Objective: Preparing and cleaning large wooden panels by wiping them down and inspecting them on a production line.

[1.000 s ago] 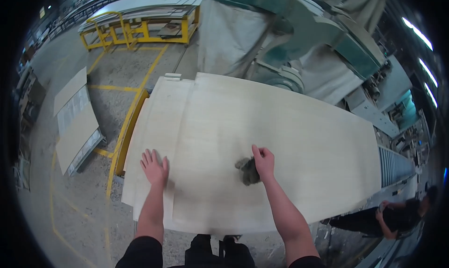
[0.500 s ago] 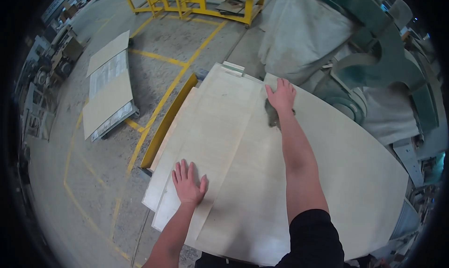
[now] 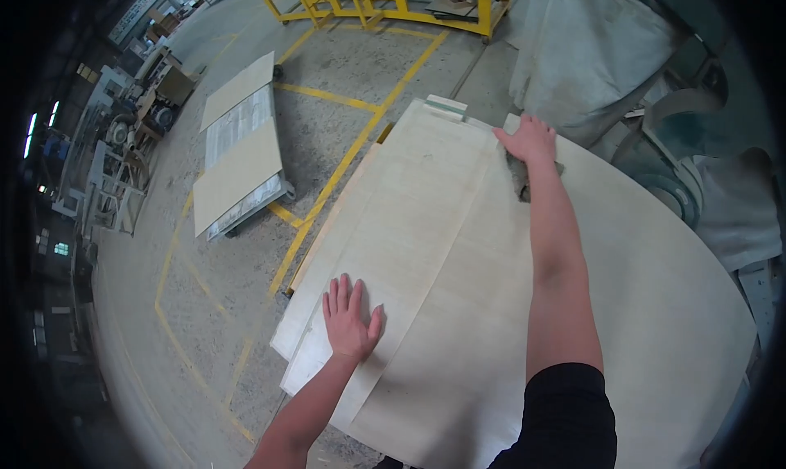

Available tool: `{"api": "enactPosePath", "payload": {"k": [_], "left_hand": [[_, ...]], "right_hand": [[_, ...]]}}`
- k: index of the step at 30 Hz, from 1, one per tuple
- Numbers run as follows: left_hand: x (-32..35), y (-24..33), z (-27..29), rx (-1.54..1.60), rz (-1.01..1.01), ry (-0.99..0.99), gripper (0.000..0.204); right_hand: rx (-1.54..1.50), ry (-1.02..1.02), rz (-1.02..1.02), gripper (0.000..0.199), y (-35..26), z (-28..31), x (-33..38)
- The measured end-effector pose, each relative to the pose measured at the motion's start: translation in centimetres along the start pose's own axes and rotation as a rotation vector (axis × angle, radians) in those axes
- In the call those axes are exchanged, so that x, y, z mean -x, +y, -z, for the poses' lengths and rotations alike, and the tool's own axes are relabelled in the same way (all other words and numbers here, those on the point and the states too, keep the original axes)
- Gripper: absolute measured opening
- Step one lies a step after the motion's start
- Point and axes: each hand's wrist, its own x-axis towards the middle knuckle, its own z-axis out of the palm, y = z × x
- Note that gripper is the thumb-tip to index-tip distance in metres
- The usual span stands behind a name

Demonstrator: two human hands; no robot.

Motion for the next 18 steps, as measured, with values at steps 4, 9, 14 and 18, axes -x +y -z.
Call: {"api": "enactPosePath", "payload": {"k": [4,9,14,18], "left_hand": [[-0.6,-0.7,-0.1,0.035,-0.023,0.004,0.068],[-0.7,-3.5,0.8,0.067,-0.025,0.032,0.062],[-0.7,-5.5,1.9,0.086,-0.047,0.044,0.062],[-0.2,-6.3,1.7,0.050,-0.062,0.045,0.064]], "right_hand": [[0.039,0.023,-0.014,0.094,-0.8,0.3,0.7],[0.013,0.061,0.042,0.087,-4.1,-1.4,6.1],[-0.025,0.073,0.068,0.083,-7.1,-1.5,13.1],[-0.146,0.019,0.089,0.076,-8.4,-1.3,20.1]]}}
